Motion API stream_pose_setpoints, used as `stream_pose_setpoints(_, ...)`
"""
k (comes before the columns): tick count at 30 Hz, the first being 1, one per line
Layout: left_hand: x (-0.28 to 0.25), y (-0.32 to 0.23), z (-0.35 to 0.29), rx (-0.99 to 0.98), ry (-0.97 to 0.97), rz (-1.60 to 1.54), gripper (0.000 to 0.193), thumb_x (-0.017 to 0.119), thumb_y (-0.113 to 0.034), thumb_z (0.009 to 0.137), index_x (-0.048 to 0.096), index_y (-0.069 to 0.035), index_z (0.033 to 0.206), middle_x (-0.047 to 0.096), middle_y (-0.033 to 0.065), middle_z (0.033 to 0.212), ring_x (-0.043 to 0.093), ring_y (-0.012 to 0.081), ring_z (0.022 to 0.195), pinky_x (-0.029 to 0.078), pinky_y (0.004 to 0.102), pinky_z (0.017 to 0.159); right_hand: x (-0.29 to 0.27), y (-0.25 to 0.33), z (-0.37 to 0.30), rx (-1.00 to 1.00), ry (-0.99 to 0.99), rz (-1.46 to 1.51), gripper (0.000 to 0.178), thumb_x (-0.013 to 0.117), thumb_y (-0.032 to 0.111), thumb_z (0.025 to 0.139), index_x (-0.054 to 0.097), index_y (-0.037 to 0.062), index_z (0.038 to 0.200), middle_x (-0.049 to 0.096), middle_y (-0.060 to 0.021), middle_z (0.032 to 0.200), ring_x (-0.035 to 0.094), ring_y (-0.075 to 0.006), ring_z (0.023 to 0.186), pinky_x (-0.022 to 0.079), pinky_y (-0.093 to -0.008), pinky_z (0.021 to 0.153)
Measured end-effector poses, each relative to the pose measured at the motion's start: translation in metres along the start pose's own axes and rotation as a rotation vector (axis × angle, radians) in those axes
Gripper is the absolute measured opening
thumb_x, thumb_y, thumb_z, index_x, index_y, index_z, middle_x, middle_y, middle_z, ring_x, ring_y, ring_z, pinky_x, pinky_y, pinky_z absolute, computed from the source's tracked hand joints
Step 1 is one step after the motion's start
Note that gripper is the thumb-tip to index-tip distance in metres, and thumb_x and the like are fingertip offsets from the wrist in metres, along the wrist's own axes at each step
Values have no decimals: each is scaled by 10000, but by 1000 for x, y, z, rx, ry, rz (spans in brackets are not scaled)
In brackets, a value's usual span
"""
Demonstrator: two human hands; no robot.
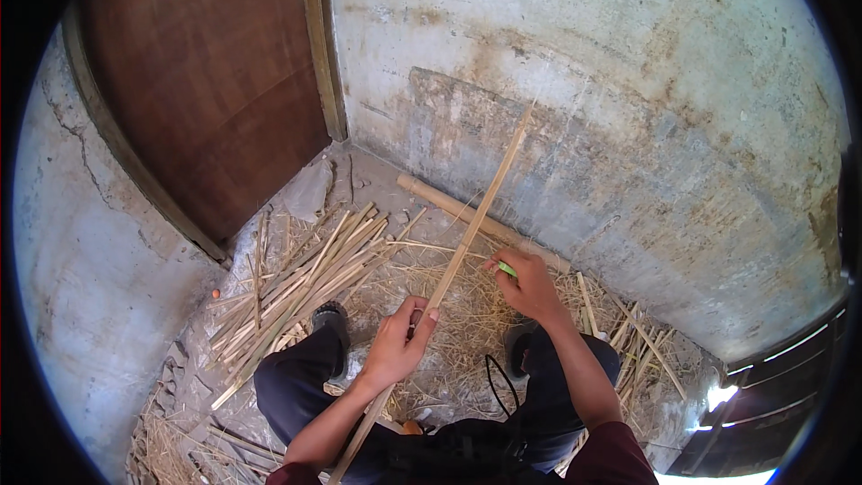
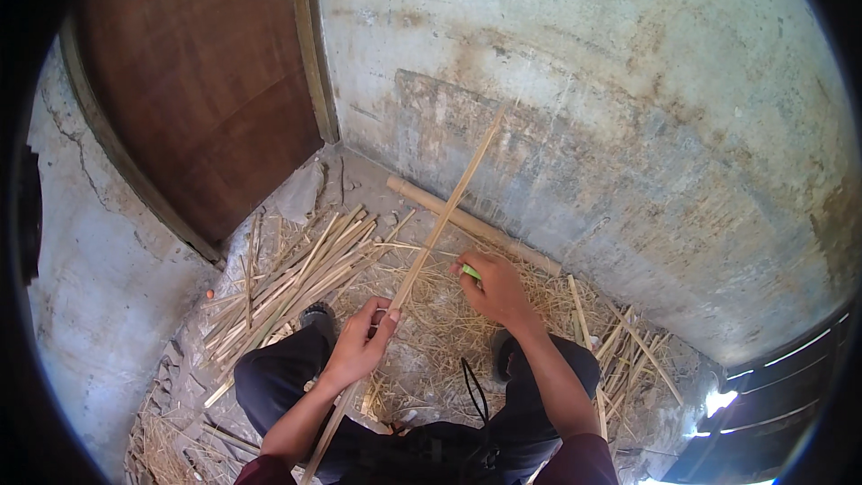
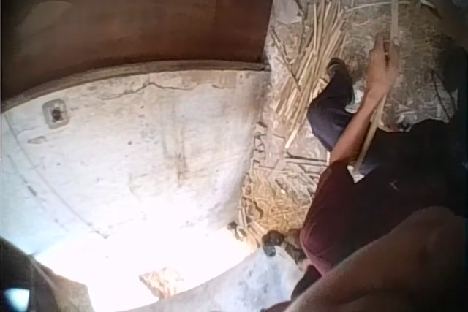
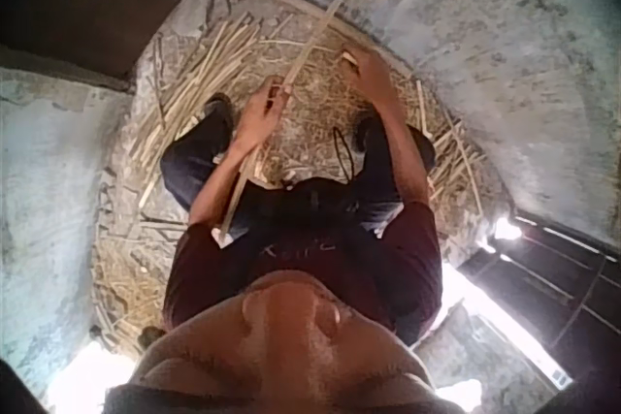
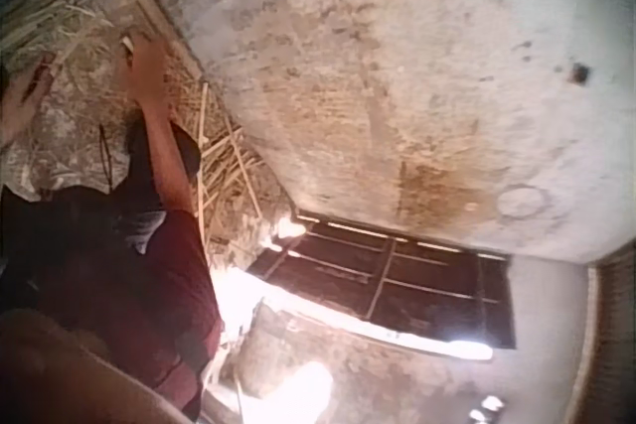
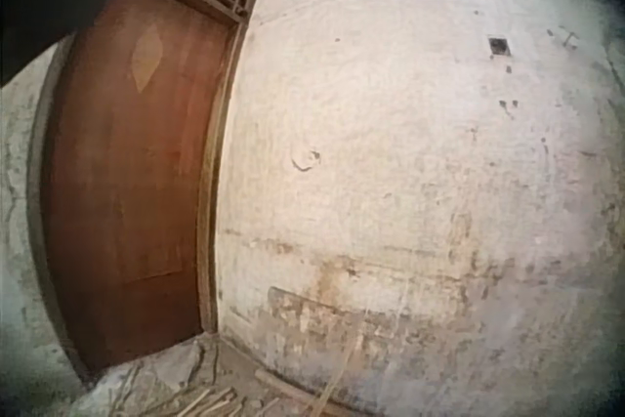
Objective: The person strips thin layers from a bamboo pole using a small knife while sitting down.
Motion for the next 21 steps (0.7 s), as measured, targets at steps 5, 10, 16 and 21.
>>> stream_pose_setpoints(5,-9,-12,4,-57,-6,111,251,634,-224,1125,650,15,1199,674,114,764,612,155,650,512,344,642,10,13,2,18,-14,12,157,660,181,1050,694,28,1052,692,-159,770,656,-351,622,482,-453,595)
stream_pose_setpoints(10,-9,-6,7,-14,-4,179,266,639,-228,1107,630,22,1199,684,238,735,713,427,653,524,481,622,23,10,-18,-41,-88,216,238,635,239,1101,658,17,1018,575,-151,649,614,-300,584,450,-421,580)
stream_pose_setpoints(16,-7,14,5,108,-53,257,198,645,-135,1071,604,30,1172,693,304,775,711,513,745,533,588,690,62,11,-4,55,156,234,296,578,302,1130,618,31,1019,565,-83,686,536,-159,575,421,-370,586)
stream_pose_setpoints(21,-8,20,8,34,-60,335,185,637,-121,1063,569,28,1149,691,324,776,700,538,756,541,605,700,38,23,-17,-83,-74,499,297,533,313,1144,602,30,1088,629,-66,789,540,-143,612,421,-367,594)
Point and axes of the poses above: each hand's wrist, its own z-axis towards the middle knuckle, its own x-axis out of the palm, y = z × x, the point moved 5 cm from there along z, towards the middle knuckle
